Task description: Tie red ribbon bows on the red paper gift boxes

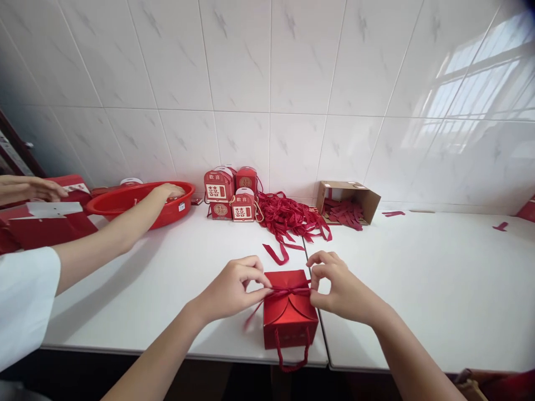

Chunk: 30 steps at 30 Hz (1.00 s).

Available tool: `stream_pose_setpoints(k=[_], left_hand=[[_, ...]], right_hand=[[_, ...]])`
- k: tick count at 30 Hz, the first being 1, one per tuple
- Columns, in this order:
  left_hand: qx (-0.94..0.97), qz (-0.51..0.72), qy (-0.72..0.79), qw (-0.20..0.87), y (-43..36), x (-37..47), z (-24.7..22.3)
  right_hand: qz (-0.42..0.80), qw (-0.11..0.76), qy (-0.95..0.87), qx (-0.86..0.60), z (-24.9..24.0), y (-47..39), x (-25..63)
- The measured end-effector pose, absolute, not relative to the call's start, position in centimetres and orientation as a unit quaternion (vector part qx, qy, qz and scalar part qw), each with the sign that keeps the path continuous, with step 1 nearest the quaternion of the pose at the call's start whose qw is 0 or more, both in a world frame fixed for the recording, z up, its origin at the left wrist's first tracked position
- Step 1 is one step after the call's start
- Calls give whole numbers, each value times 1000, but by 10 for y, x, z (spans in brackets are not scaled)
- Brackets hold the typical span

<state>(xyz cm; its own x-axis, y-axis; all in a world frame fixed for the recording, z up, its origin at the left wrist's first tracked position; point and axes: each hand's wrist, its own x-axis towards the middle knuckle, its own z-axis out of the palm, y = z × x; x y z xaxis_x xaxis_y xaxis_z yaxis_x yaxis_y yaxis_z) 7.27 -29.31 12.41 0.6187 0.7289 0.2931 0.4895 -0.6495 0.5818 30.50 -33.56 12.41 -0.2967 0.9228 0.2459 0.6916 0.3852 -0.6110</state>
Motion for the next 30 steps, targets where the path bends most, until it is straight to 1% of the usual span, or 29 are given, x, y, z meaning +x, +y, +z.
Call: stream_pose_setpoints(k=[2, 6, 8, 10, 12, 14, 17, 20, 22, 24, 26, 28, 30], left_hand=[[863, 263, 363, 235, -295, 69, 127], [825, 267, 341, 363, -296, 74, 127], [820, 252, 342, 383, -296, 77, 126], [842, 240, 360, 323, -296, 77, 125], [868, 229, 380, 223, -297, 76, 126], [885, 216, 390, 132, -300, 73, 126], [895, 211, 392, 23, -307, 71, 127], [892, 224, 388, -64, -315, 70, 126], [883, 236, 394, -94, -320, 69, 126], [875, 240, 408, -95, -322, 67, 125], [877, 229, 416, -65, -321, 64, 122], [883, 212, 419, 1, -317, 61, 118], [875, 214, 426, 81, -312, 60, 113]], right_hand=[[175, 295, -776, -529, 122, -338, 305], [128, 318, -772, -536, 116, -340, 298], [96, 324, -770, -541, 114, -339, 296], [67, 323, -767, -550, 112, -340, 296], [51, 324, -761, -560, 110, -340, 298], [50, 333, -751, -567, 108, -341, 300], [56, 357, -739, -569, 105, -343, 301], [66, 370, -731, -570, 102, -346, 300], [82, 373, -726, -571, 101, -349, 299], [106, 381, -721, -569, 100, -351, 298], [147, 399, -718, -551, 97, -352, 300], [225, 424, -717, -505, 89, -350, 304], [337, 430, -718, -431, 77, -347, 308]])
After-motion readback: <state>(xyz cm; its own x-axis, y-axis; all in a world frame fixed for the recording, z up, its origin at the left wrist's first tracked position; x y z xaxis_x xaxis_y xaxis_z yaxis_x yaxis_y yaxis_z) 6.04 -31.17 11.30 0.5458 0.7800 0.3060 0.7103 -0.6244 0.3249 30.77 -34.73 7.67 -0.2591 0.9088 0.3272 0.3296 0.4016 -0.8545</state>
